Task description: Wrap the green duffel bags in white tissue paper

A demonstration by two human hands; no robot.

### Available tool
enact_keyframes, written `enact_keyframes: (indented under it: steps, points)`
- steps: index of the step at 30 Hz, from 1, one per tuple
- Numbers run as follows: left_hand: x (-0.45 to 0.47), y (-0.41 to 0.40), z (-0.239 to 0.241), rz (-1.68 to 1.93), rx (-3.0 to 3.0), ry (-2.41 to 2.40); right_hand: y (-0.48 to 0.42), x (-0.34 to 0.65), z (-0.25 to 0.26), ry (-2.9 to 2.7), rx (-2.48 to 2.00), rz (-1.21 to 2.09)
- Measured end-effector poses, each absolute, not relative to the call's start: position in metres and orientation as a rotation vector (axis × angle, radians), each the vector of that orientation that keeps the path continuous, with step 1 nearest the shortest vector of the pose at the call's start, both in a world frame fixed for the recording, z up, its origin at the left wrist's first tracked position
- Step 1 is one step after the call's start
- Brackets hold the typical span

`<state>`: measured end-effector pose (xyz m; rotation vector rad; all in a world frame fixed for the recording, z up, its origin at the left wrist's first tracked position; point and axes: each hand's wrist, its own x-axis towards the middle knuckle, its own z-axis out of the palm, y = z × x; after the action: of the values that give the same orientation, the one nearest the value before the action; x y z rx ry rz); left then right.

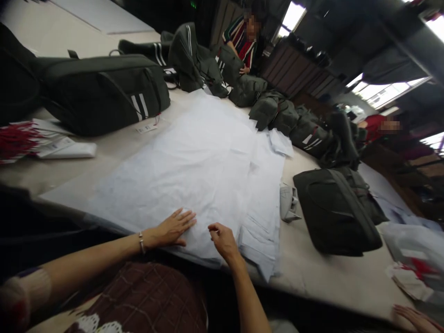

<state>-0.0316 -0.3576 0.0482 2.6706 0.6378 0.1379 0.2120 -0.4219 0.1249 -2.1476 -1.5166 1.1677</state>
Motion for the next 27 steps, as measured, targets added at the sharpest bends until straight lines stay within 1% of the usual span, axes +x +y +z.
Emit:
enact_keyframes:
  steps: [2,4,6,9,10,14,15,18,21,23,27]
  points:
    - [-0.034,-0.356,0.046,0.136,2.66,0.636,-0.435,0.202,0.114,-1.415,-2.156,1.353]
    - [-0.035,-0.356,0.045,0.144,2.665,0.65,-0.443,0.188,0.102,-1.334,-2.204,1.444]
    - [-0.034,-0.357,0.044,0.136,2.675,0.664,-0.446,0.173,0.09,-1.332,-2.254,1.404]
    - [-0.034,-0.358,0.041,0.123,2.689,0.647,-0.442,0.155,0.08,-1.357,-2.308,1.252]
    - [-0.034,-0.357,0.041,0.119,2.691,0.637,-0.44,0.153,0.08,-1.322,-2.303,1.262]
    - [-0.036,-0.354,0.044,0.097,2.693,0.63,-0.433,0.168,0.095,-0.948,-2.138,1.634]
    - [-0.037,-0.353,0.047,0.102,2.696,0.643,-0.432,0.176,0.101,-0.87,-2.101,1.677]
    - [-0.035,-0.355,0.061,0.211,2.727,0.606,-0.432,0.197,0.11,-0.752,-2.058,1.616]
    - [-0.029,-0.366,0.071,0.312,2.769,0.242,-0.438,0.203,0.105,-0.605,-2.009,1.564]
    - [-0.026,-0.374,0.071,0.279,2.778,0.04,-0.442,0.201,0.096,-0.568,-2.025,1.522]
    - [-0.03,-0.377,0.07,0.197,2.775,0.084,-0.445,0.202,0.083,-0.618,-2.093,1.473]
